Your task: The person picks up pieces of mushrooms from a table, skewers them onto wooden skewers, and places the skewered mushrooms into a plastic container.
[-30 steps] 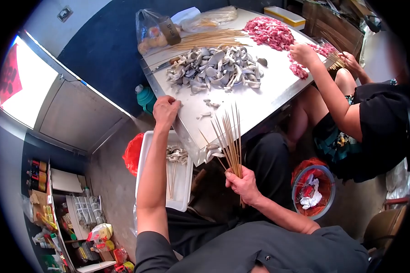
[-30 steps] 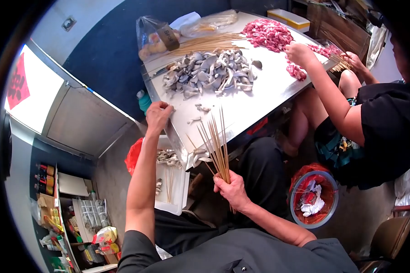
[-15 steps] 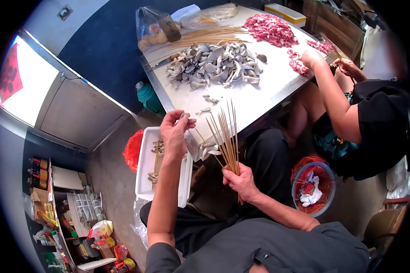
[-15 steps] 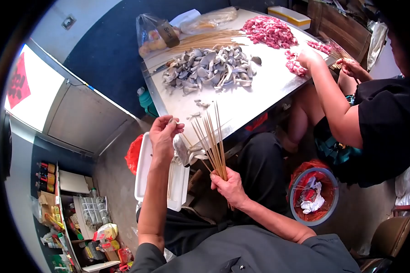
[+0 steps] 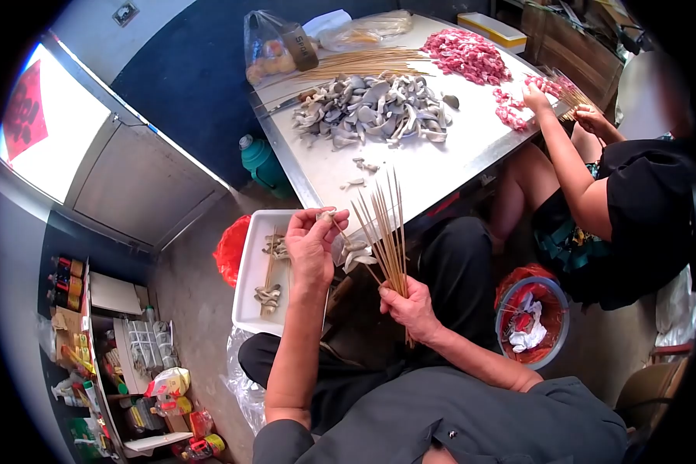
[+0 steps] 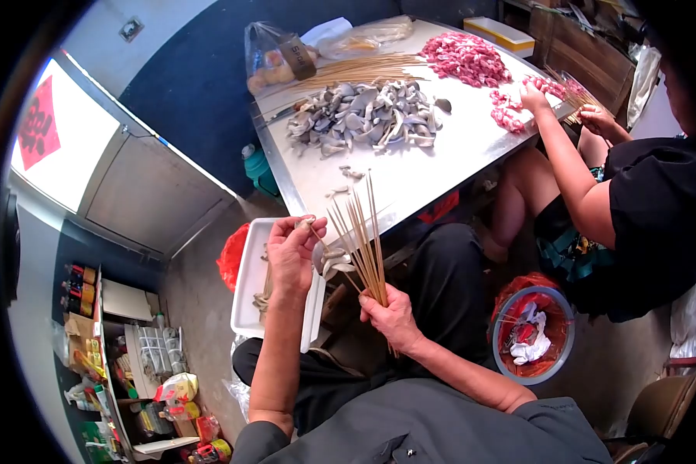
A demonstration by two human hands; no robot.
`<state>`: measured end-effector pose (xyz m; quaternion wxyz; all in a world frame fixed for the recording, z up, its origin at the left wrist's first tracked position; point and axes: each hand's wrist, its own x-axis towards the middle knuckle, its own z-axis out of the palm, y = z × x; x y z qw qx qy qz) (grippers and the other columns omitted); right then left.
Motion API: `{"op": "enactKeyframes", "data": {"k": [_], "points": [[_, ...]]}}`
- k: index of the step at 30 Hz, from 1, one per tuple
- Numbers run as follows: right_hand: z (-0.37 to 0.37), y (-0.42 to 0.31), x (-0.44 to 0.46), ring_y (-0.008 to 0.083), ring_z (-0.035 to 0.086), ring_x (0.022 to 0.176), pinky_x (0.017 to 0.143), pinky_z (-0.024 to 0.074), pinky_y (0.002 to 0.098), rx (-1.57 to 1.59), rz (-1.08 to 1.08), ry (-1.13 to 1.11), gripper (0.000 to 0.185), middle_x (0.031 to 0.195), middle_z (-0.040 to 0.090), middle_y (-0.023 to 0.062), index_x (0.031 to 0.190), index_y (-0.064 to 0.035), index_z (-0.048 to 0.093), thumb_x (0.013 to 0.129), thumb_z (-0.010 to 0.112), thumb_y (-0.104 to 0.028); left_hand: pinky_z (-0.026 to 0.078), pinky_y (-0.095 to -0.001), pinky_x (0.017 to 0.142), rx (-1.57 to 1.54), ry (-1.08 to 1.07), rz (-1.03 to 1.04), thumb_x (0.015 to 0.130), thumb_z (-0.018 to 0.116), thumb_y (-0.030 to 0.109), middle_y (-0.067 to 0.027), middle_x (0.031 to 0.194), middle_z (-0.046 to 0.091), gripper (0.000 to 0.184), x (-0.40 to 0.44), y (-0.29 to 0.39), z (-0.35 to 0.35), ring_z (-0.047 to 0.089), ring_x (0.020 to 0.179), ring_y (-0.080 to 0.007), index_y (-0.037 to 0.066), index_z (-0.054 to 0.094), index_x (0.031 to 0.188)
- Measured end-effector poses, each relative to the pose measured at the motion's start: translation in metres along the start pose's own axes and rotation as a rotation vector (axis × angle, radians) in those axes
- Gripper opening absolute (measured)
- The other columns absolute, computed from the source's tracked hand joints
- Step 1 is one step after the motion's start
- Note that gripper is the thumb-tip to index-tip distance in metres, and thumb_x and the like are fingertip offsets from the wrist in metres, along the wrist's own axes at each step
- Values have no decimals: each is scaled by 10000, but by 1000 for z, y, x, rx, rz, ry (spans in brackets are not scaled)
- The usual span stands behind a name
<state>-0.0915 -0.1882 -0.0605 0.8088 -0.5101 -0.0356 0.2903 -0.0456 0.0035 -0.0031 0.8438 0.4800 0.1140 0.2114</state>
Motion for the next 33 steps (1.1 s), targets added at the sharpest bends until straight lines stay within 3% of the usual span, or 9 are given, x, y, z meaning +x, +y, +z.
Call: {"op": "enactKeyframes", "data": {"k": [4,14,18,20,21,25,28,31,33], "points": [[-1,2,-1,32,444,509,463,341,177,-1,0,-7,96,645,568,-1,944,-45,573,906,594,-131,565,-347,776,58,-32,126,867,573,-36,-132,968,626,102,-8,-5,1,668,874,-269,12,536,949],[0,0,2,34,447,508,463,342,178,-13,7,-17,89,639,568,-4,931,-47,575,904,600,-128,551,-320,697,78,-46,97,887,614,55,-96,852,645,57,0,4,-8,669,755,-207,27,565,879],[0,2,-1,35,455,511,461,345,179,12,29,-5,89,638,566,-5,932,-46,577,903,602,-126,502,-256,630,218,-13,-27,865,656,78,-56,747,632,103,-2,6,-7,637,686,-142,24,579,825],[-1,3,-2,36,460,513,458,346,180,55,29,21,86,637,565,-3,930,-43,577,901,602,-120,442,-215,553,486,-185,-120,846,676,76,-26,703,609,120,-5,8,-11,572,610,-82,20,592,781],[-1,1,-2,36,460,513,458,346,180,56,29,22,86,637,565,-3,930,-43,577,901,602,-120,477,-221,637,545,-243,-183,843,661,73,-47,750,640,94,-8,12,-6,579,646,-96,16,616,784],[-4,-7,4,33,449,506,454,338,178,86,7,54,80,640,568,3,925,-43,578,902,597,-116,469,-215,692,697,-338,-209,857,644,100,-51,827,670,128,8,31,12,590,739,-88,-10,672,916],[-10,-8,15,31,414,467,421,305,174,89,-36,72,89,644,570,21,938,-47,562,906,598,-122,487,-245,688,747,-214,137,862,642,141,-44,820,665,173,65,15,10,604,757,-94,-22,667,913],[-14,-14,17,30,404,458,417,301,174,83,-44,91,93,642,569,21,939,-48,558,906,598,-126,487,-248,669,975,-83,276,822,659,133,-66,840,665,183,127,5,19,612,727,-107,-17,665,927],[-15,-17,15,31,425,485,445,328,177,84,-23,107,86,638,567,6,925,-46,568,904,596,-124,495,-286,669,1244,-146,640,762,660,106,-88,884,646,193,156,-4,27,632,725,-179,19,672,934]]}}
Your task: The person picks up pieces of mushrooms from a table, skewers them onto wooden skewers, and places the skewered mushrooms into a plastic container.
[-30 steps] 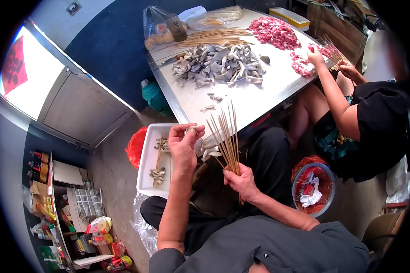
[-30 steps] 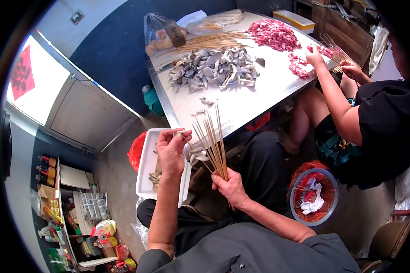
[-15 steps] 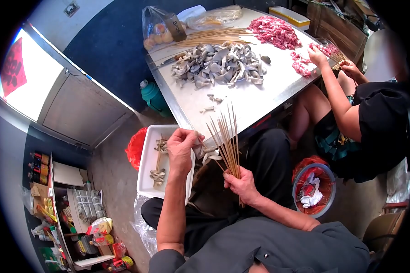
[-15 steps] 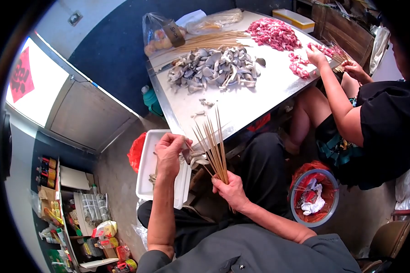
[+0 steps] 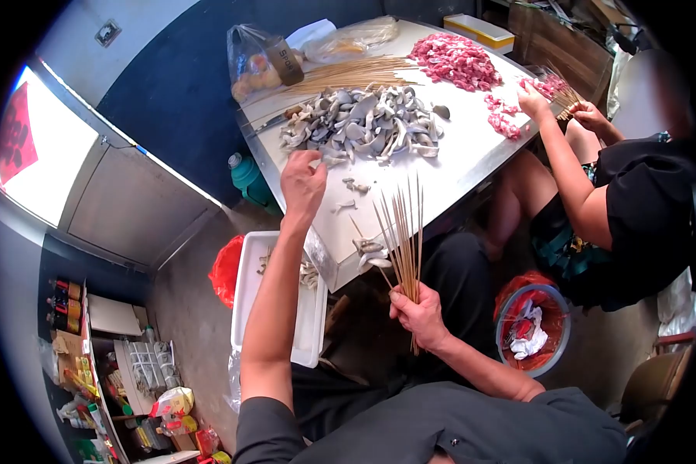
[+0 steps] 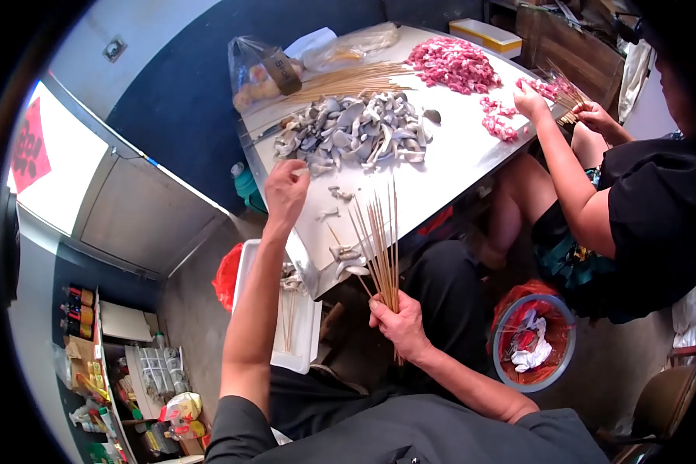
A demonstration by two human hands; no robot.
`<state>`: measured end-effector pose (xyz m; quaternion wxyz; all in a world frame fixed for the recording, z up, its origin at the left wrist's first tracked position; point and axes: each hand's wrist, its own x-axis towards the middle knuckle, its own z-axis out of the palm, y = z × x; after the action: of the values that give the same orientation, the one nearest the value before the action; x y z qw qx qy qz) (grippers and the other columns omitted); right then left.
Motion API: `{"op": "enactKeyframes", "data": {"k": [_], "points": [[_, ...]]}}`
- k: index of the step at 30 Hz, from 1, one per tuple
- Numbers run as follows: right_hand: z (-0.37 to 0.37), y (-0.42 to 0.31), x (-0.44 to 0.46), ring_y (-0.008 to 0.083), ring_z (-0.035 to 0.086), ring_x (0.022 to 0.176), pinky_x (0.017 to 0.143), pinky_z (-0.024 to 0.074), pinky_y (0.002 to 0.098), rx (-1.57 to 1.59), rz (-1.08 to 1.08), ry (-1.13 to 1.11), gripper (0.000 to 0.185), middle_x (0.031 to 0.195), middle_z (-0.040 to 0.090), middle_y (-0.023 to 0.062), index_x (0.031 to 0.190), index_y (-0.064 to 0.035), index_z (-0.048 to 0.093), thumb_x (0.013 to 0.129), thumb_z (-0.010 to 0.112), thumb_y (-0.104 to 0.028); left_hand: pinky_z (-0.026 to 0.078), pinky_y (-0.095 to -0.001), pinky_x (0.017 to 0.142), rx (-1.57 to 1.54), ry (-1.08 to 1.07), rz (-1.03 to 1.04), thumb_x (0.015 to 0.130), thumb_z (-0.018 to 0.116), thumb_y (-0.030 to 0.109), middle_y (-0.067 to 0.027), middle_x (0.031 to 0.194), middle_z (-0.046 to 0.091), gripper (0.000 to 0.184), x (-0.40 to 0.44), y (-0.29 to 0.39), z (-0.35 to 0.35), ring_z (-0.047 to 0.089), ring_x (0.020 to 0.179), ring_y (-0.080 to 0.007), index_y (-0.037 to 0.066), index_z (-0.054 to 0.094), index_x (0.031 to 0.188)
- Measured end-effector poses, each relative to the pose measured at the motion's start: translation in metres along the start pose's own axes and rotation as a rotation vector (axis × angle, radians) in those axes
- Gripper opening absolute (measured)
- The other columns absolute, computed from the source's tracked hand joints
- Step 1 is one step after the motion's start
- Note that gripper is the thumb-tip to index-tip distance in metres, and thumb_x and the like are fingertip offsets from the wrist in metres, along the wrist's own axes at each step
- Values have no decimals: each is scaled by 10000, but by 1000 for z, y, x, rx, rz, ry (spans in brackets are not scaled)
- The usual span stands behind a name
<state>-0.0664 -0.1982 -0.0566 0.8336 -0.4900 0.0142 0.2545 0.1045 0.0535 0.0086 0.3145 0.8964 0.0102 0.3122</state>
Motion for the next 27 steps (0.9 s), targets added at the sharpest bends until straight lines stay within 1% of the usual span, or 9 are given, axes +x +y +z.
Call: {"op": "enactKeyframes", "data": {"k": [1,3,4,11,14,16,17,19,27], "points": [[-1,1,-2,31,425,485,446,327,176,1,2,9,87,637,566,5,925,-47,566,905,596,-126,495,-286,669,-7,-2,5,762,660,106,-88,884,646,193,7,-3,8,632,725,-179,19,672,934],[-4,3,-2,31,424,485,446,326,176,4,1,25,88,636,565,4,926,-48,565,905,596,-128,498,-386,697,214,-109,271,720,626,75,-106,929,598,169,16,-7,22,616,796,-289,57,670,882],[-6,4,-2,31,427,488,448,328,175,6,10,29,90,637,564,3,928,-49,565,905,597,-130,495,-413,719,264,-204,239,732,632,92,-109,907,578,158,18,-7,26,601,857,-309,72,667,885],[-5,2,0,33,442,503,455,337,176,-7,5,28,101,643,566,3,939,-46,567,904,599,-135,492,-396,705,330,-220,286,745,618,77,-112,889,582,156,22,-15,26,600,814,-313,57,632,899],[-7,3,0,34,443,504,455,337,176,5,12,19,101,645,567,4,935,-43,567,904,598,-134,499,-358,649,89,-152,174,776,607,51,-97,852,612,95,3,-7,10,628,725,-259,34,607,869],[-6,2,-1,35,444,504,455,337,176,9,19,9,100,646,567,4,935,-43,568,903,597,-133,503,-280,590,-385,-162,-261,856,596,65,-101,840,639,84,-15,4,-2,633,667,-168,1,583,909],[-5,2,-2,35,444,503,455,337,177,13,21,3,99,646,567,4,934,-43,568,903,597,-132,503,-280,590,-381,-159,-264,856,596,65,-101,840,639,84,-25,10,-8,633,667,-168,1,583,909],[-3,2,-2,35,443,503,455,337,177,16,20,-12,98,646,567,3,935,-44,568,903,596,-131,533,-275,590,-849,-70,-435,871,587,48,-105,837,641,85,-47,23,-19,648,666,-170,-29,580,907],[3,9,-11,33,447,501,453,339,175,16,42,-66,96,645,567,0,942,-47,568,903,599,-130,555,-318,720,-1201,-58,-686,878,627,53,-131,857,657,113,-110,47,-41,662,770,-219,-19,581,953]]}}
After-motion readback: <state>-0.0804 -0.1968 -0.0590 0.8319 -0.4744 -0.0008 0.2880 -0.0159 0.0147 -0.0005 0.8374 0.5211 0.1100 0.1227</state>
